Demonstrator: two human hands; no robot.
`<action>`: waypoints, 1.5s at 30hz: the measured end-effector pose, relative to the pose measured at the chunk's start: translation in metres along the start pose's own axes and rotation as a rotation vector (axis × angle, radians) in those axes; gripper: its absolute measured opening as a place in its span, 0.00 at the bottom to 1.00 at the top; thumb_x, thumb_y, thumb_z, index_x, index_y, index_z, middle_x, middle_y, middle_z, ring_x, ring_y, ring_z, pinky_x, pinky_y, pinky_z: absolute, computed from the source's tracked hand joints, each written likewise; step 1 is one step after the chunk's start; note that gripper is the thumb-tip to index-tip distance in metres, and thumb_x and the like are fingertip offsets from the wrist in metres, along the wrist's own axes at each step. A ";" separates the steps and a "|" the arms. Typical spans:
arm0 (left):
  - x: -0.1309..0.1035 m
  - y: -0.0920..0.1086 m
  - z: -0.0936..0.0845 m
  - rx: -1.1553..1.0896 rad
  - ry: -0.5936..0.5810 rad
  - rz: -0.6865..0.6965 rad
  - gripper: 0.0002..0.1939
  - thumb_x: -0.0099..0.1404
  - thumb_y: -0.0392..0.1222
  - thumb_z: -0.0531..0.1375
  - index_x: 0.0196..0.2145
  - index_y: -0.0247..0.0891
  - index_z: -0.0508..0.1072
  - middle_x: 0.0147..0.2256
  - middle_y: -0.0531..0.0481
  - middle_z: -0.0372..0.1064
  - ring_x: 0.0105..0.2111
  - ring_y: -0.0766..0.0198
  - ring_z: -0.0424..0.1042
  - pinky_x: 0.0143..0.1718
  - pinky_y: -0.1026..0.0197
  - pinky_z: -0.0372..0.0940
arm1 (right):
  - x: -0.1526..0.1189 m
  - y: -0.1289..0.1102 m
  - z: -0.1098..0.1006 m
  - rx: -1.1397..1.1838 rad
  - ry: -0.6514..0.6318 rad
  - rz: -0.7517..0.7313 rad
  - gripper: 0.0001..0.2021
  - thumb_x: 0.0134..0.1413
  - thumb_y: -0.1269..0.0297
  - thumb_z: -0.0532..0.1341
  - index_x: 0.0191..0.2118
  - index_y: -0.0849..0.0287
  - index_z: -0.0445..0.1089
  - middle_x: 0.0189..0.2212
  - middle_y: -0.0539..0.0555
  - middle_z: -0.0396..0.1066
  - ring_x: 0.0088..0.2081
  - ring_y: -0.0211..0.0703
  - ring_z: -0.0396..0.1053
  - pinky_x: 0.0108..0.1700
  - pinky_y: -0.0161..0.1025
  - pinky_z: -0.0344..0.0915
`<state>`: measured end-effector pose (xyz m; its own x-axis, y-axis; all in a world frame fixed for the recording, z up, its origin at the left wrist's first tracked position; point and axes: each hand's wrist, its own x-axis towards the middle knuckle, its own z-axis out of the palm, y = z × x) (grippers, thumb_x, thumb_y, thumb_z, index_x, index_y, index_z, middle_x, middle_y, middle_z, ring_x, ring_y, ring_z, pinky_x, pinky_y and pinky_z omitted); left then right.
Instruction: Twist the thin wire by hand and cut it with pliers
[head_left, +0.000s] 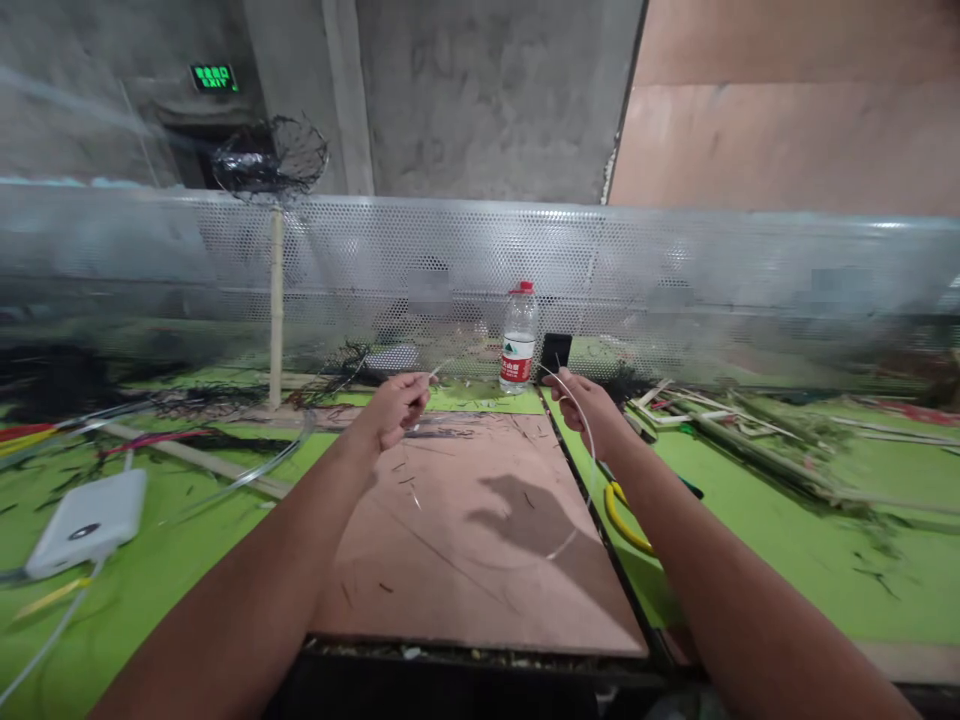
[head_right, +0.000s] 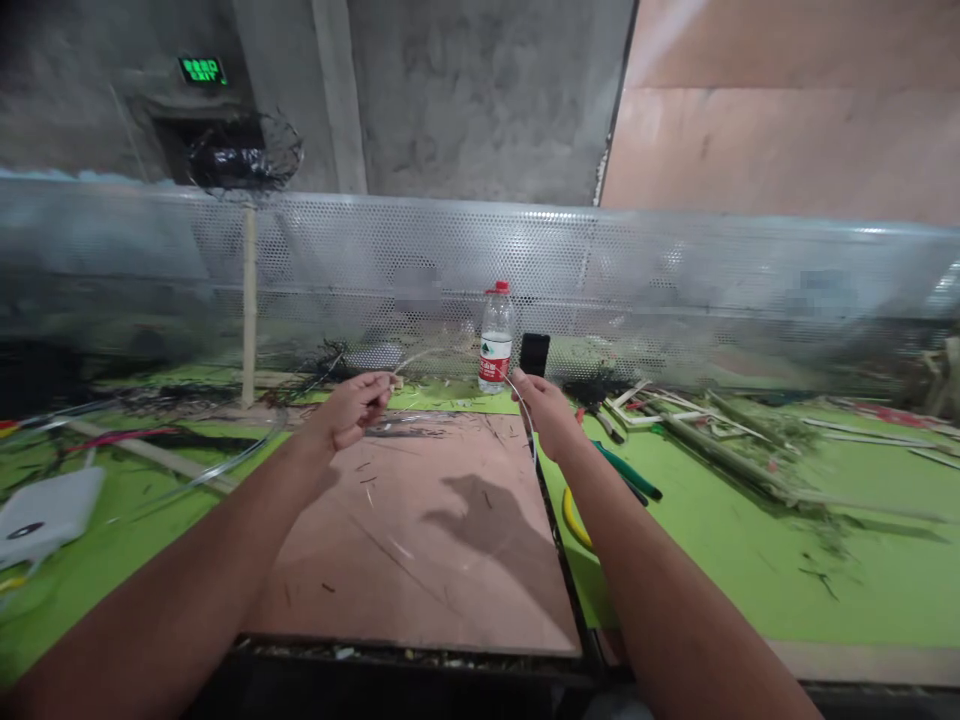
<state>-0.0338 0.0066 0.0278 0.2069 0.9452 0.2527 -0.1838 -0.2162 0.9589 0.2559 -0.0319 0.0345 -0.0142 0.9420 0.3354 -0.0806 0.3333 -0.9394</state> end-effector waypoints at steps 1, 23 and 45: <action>0.000 -0.005 0.004 0.010 -0.031 -0.031 0.12 0.57 0.44 0.61 0.34 0.33 0.68 0.21 0.57 0.57 0.14 0.79 0.50 0.13 0.74 0.43 | 0.000 0.001 0.000 0.034 -0.047 0.025 0.20 0.47 0.45 0.59 0.31 0.59 0.65 0.24 0.48 0.61 0.17 0.28 0.43 0.17 0.33 0.37; 0.002 -0.032 0.016 0.216 -0.184 -0.021 0.19 0.60 0.46 0.57 0.47 0.35 0.67 0.27 0.52 0.64 0.15 0.77 0.52 0.13 0.71 0.46 | -0.001 -0.011 -0.014 0.153 -0.098 0.021 0.13 0.37 0.70 0.65 0.35 0.63 0.69 0.17 0.45 0.57 0.16 0.26 0.46 0.17 0.29 0.38; -0.005 -0.015 0.014 0.283 -0.243 -0.011 0.24 0.59 0.47 0.58 0.52 0.36 0.65 0.25 0.53 0.63 0.15 0.77 0.52 0.14 0.71 0.45 | 0.005 -0.003 -0.018 -0.134 -0.051 -0.073 0.14 0.38 0.60 0.67 0.34 0.62 0.73 0.13 0.43 0.55 0.15 0.28 0.45 0.17 0.31 0.39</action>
<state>-0.0186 0.0015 0.0142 0.4358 0.8693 0.2330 0.0855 -0.2977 0.9508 0.2740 -0.0274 0.0378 -0.0641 0.9130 0.4030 0.0500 0.4062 -0.9124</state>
